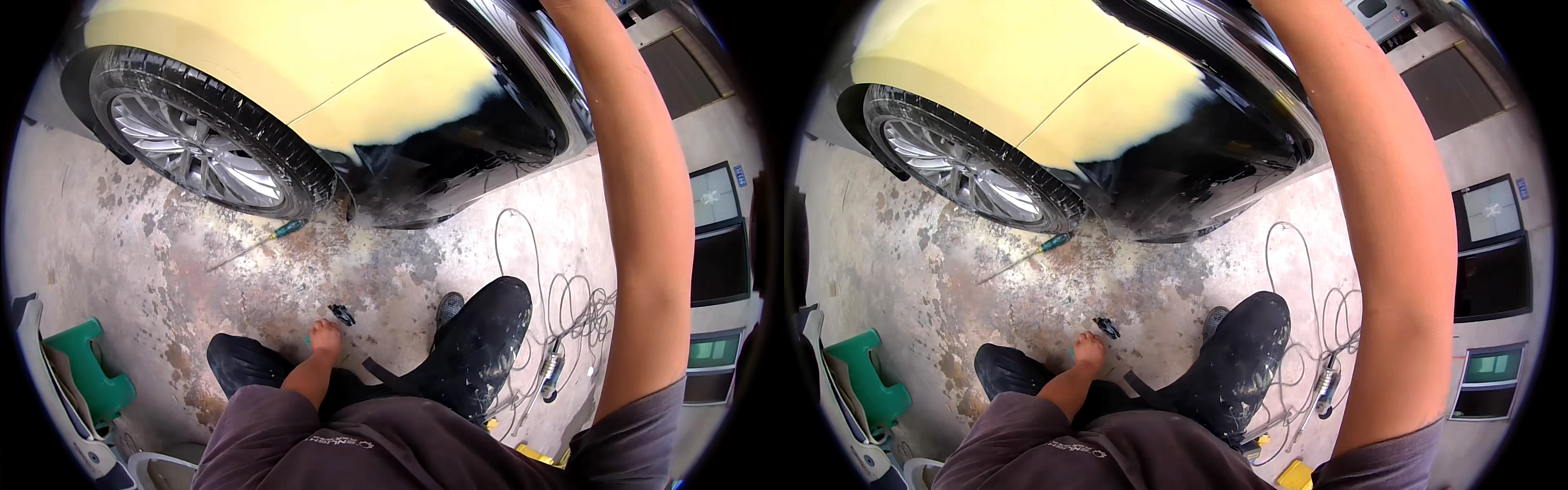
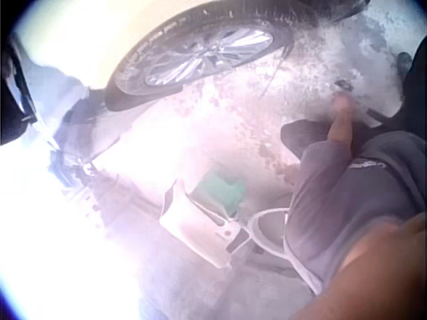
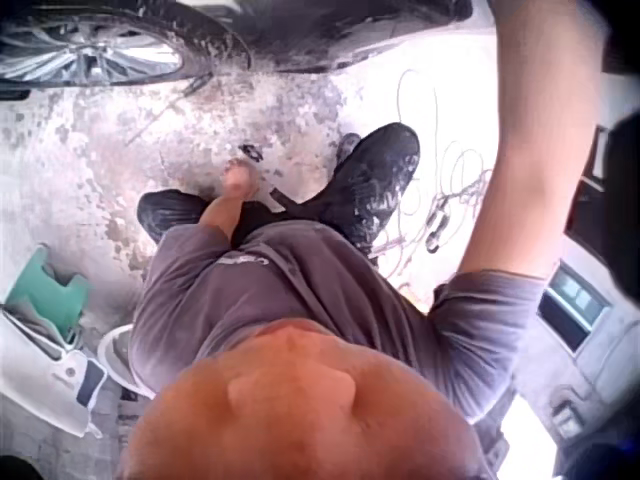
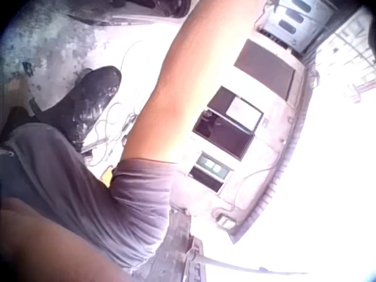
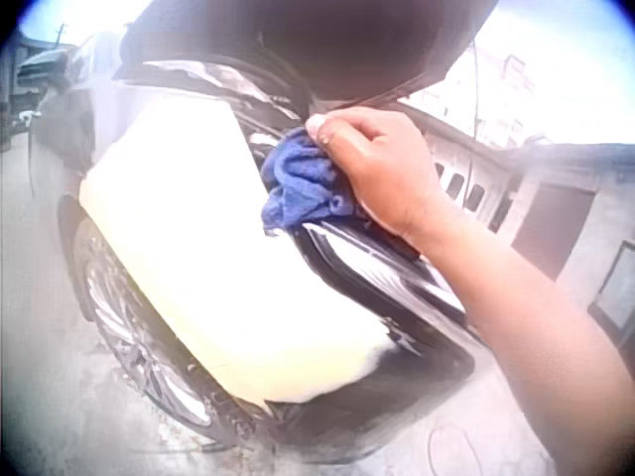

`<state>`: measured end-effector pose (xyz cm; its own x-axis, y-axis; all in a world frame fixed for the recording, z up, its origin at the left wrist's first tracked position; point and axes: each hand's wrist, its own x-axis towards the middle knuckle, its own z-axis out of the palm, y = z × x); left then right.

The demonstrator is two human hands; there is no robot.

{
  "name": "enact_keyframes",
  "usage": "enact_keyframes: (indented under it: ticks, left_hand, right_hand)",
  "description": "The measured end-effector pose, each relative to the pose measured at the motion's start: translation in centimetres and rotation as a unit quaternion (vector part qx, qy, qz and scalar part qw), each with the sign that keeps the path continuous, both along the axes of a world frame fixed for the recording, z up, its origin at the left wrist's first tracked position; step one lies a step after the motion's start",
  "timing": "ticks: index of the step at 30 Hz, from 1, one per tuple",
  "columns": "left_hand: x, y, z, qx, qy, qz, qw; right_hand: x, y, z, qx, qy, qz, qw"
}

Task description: The person sands a yellow primered section on a car's front fender using a green sanding block and sandpaper. They repeatedly wipe the surface with a blue cloth to remove dust and inspect the finish. The person also switches sandpaper sheets during the process.

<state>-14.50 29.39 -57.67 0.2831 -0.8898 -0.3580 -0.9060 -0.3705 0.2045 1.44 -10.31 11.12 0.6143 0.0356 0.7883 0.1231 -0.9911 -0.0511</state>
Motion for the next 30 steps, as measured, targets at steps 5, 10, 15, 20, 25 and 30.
enact_keyframes:
  ticks: [5, 10, 15, 20, 25, 30]
  left_hand:
    - [2.9, 0.8, -1.0, 0.057, 0.023, -0.047, 0.997]
    - [3.4, 1.2, -1.4, 0.110, 0.084, -0.079, 0.987]
    - [2.5, 1.2, -2.1, 0.072, 0.174, -0.156, 0.970]
    - [3.7, 2.9, -2.4, 0.034, 0.219, -0.171, 0.960]
    - [3.3, 2.4, -2.6, 0.026, 0.253, -0.220, 0.942]
    - [3.7, 3.0, -2.5, 0.029, 0.307, -0.244, 0.920]
  right_hand:
    - [0.3, 0.1, -0.5, 0.049, -0.003, -0.002, 0.999]
    - [0.1, 1.2, 0.1, 0.041, -0.004, -0.020, 0.999]
    - [-0.7, 0.9, 0.7, -0.004, 0.011, -0.054, 0.998]
    - [0.5, 0.8, -0.2, 0.039, -0.018, -0.011, 0.999]
    - [0.5, 0.2, 0.0, 0.045, -0.026, -0.001, 0.999]
    - [-0.5, 0.1, 0.0, 0.017, -0.013, -0.006, 1.000]
